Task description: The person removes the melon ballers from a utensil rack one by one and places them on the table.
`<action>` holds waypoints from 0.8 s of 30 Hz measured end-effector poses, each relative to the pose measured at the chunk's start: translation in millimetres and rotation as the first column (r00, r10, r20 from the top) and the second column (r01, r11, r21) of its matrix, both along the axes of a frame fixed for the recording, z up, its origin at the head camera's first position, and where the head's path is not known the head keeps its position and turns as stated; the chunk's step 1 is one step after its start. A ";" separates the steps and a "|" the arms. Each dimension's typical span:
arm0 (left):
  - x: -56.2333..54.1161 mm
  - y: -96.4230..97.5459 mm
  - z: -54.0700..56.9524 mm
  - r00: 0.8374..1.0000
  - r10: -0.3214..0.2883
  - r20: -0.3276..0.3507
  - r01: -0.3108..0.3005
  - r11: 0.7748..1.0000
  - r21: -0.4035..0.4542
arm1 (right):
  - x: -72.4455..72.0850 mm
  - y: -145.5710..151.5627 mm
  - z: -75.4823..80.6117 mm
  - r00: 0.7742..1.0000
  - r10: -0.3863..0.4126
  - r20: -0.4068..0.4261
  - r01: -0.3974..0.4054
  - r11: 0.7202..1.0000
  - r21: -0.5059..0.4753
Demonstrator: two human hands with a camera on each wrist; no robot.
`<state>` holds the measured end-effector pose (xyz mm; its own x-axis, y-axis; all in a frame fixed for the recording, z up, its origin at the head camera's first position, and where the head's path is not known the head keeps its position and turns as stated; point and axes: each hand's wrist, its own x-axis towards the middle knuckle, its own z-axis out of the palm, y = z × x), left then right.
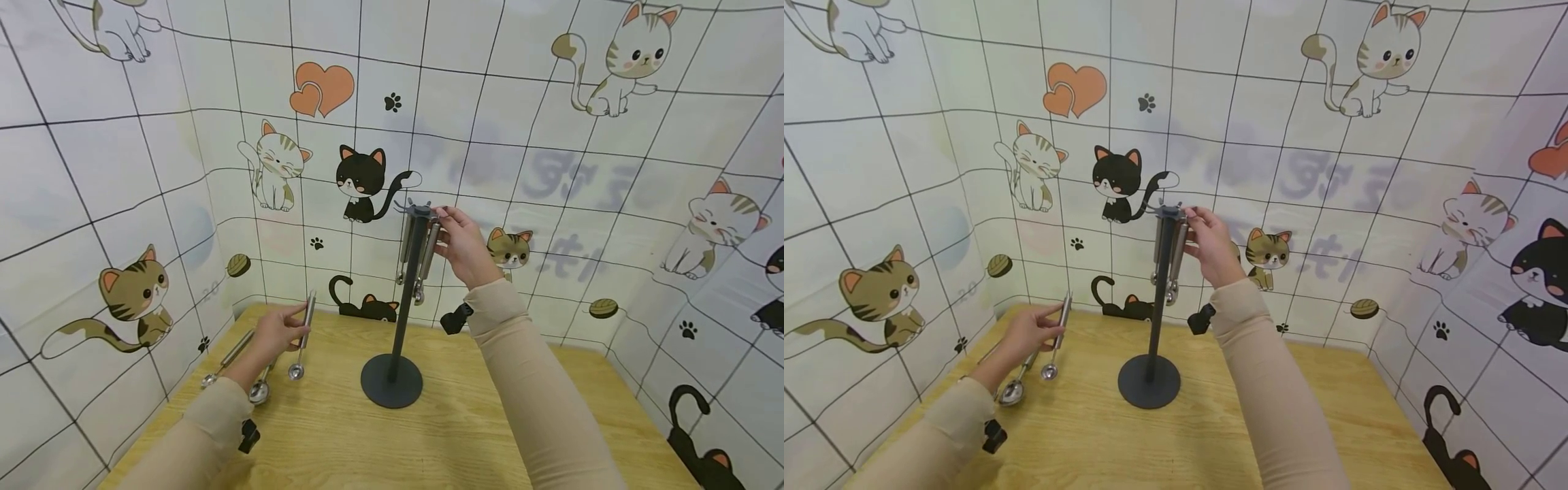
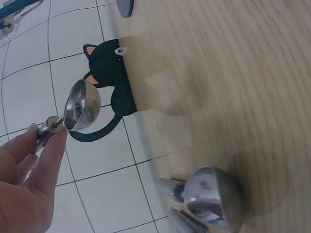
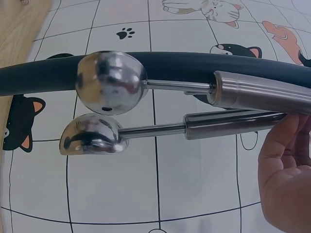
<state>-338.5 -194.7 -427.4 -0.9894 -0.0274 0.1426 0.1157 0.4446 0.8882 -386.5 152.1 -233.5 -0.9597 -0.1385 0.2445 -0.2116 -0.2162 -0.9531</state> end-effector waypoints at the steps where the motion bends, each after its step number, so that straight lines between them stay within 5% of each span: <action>1: -1.2 0.0 -1.9 1.000 0.010 0.012 -0.010 1.000 -0.001 | 0.2 0.1 0.1 1.000 -0.003 0.001 0.003 1.000 0.002; 13: -16.6 -2.0 -25.1 0.992 0.037 0.120 -0.035 0.999 -0.016 | -0.7 0.5 1.5 1.000 -0.004 0.019 0.004 1.000 -0.015; 24: -30.3 -3.3 -45.4 0.986 0.076 0.147 -0.070 0.996 -0.046 | -0.2 1.2 2.0 1.000 0.001 0.028 -0.001 1.000 -0.009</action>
